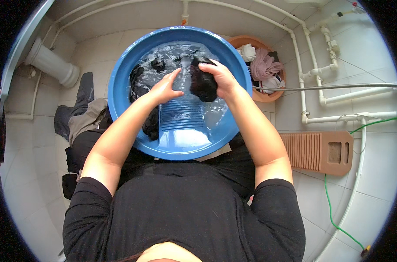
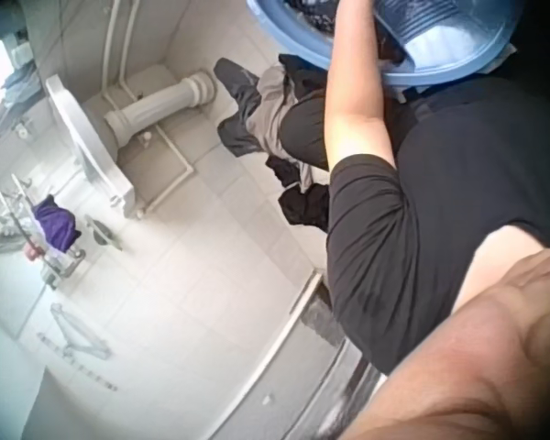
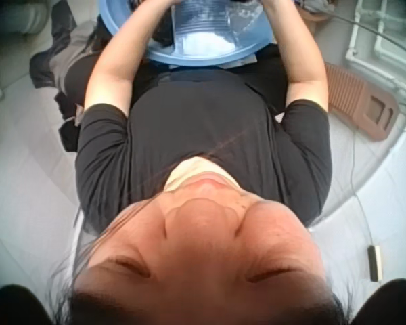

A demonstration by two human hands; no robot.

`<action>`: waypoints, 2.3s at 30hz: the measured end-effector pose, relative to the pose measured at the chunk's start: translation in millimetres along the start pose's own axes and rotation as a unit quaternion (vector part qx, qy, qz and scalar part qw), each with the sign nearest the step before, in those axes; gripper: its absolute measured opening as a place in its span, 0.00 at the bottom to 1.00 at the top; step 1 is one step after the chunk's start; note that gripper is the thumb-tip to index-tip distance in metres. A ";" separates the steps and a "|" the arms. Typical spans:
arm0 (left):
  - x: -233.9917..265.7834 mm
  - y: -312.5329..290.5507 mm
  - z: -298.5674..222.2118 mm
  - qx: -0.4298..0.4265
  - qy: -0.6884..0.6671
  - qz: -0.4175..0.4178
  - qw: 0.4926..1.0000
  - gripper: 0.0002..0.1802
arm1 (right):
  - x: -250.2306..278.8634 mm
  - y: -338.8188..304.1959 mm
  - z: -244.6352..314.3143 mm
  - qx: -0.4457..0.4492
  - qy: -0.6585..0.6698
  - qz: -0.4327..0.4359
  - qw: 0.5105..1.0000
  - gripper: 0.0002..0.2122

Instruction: The person hand washes a pink cloth and a black jacket in a blue basin filled with soapy water. They scrub the items against a washboard integrated into the basin, rinse them, and wring out the excess water.

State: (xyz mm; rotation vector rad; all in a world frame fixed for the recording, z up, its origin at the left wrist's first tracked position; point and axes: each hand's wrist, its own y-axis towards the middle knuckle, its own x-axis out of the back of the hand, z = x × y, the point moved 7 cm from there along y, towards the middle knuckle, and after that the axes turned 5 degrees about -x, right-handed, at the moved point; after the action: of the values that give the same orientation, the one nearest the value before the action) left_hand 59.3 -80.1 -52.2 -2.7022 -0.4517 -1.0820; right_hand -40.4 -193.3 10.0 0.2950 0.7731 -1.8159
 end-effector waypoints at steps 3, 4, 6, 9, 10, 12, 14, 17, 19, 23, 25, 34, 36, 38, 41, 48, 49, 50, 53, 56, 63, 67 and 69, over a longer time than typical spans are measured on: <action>-10.8 12.3 -5.2 -0.022 -0.034 -0.048 0.998 0.57 | -39.6 -19.1 20.4 0.021 0.041 0.063 0.997 0.13; -12.2 13.7 0.7 -0.018 -0.073 -0.067 0.995 0.52 | -46.1 -25.5 22.6 0.026 0.060 0.071 0.995 0.13; -25.4 25.3 14.3 -0.048 -0.223 -0.042 0.973 0.39 | -54.3 -37.0 25.1 0.035 0.100 0.085 0.991 0.13; -10.9 -1.4 -34.6 0.041 -0.566 0.015 0.824 0.19 | -37.9 -41.5 24.6 0.065 0.088 0.105 0.988 0.15; -6.6 -5.1 -32.9 0.031 -0.619 0.014 0.785 0.17 | -32.5 -41.6 22.4 0.068 0.091 0.107 0.988 0.15; 4.9 -15.6 -35.6 -0.012 -0.714 0.009 0.700 0.17 | -11.2 -39.4 12.6 0.061 0.011 0.016 0.998 0.16; 10.2 -29.6 -37.6 -0.055 -0.778 0.022 0.625 0.17 | 30.0 -30.9 -9.3 0.046 -0.100 -0.113 0.987 0.17; -5.9 -46.6 -9.9 0.012 -0.807 0.055 0.587 0.22 | 53.4 -15.9 -33.0 -0.005 -0.300 -0.167 0.939 0.20; -13.4 -56.5 21.7 0.098 -0.747 0.029 0.657 0.22 | 56.9 -5.8 -36.1 -0.036 -0.583 -0.239 0.776 0.30; 5.5 -54.2 70.0 0.199 -0.409 -0.022 0.890 0.24 | 59.9 12.6 -57.7 -0.081 -0.633 -0.290 0.713 0.34; 14.7 -33.2 91.6 0.202 -0.297 -0.101 0.928 0.33 | 64.7 33.0 -76.9 -0.090 -0.577 -0.298 0.755 0.33; -14.0 -55.6 -12.9 0.015 -0.203 -0.154 0.967 0.13 | -10.1 -16.2 -72.0 0.246 -0.451 -0.090 0.854 0.15; -18.7 -60.8 -28.3 -0.041 -0.047 -0.170 0.984 0.11 | -14.8 -23.0 -80.8 0.257 -0.547 -0.078 0.793 0.14; -20.0 -45.5 -12.0 -0.016 -0.007 -0.160 0.987 0.11 | -0.6 -1.0 -88.9 0.170 -0.599 -0.149 0.768 0.15; -13.1 -20.9 27.4 0.084 0.077 -0.187 0.976 0.18 | 25.8 41.5 -78.7 0.060 -0.647 -0.282 0.705 0.17; -8.4 -30.8 17.7 -0.016 0.029 -0.197 0.980 0.15 | 30.4 42.4 -84.4 0.190 -0.580 -0.094 0.786 0.15; -8.7 -43.3 8.2 -0.032 -0.054 -0.186 0.981 0.12 | 13.9 20.2 -81.5 0.213 -0.590 -0.094 0.773 0.15; -8.4 -56.1 -5.0 -0.044 -0.140 -0.171 0.974 0.10 | -4.8 -5.0 -75.1 0.232 -0.598 -0.093 0.761 0.14; -19.0 -76.0 -35.2 -0.117 -0.001 -0.183 0.976 0.09 | -21.5 -32.6 -80.1 0.274 -0.642 -0.070 0.712 0.11; -25.2 -40.6 -6.7 -0.030 0.046 -0.053 0.997 0.10 | -1.3 5.7 -88.8 0.126 -0.644 -0.119 0.745 0.13; -20.9 -16.6 32.5 0.098 0.125 -0.080 0.984 0.24 | 29.3 37.1 -76.7 0.171 -0.701 -0.240 0.649 0.20; -10.1 -63.9 -10.5 -0.051 -0.081 -0.170 0.981 0.13 | -26.6 -23.8 -72.7 0.245 -0.605 -0.112 0.749 0.16; -10.9 -74.2 -40.4 -0.132 -0.042 -0.184 0.973 0.09 | -44.4 -42.7 -75.9 0.306 -0.651 -0.078 0.690 0.14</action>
State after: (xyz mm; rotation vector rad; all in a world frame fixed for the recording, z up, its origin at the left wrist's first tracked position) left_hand 0.0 -24.8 -26.0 -2.9818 -0.9153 -1.1933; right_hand -74.6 -103.5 -7.9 -0.6603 -0.8582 -1.8240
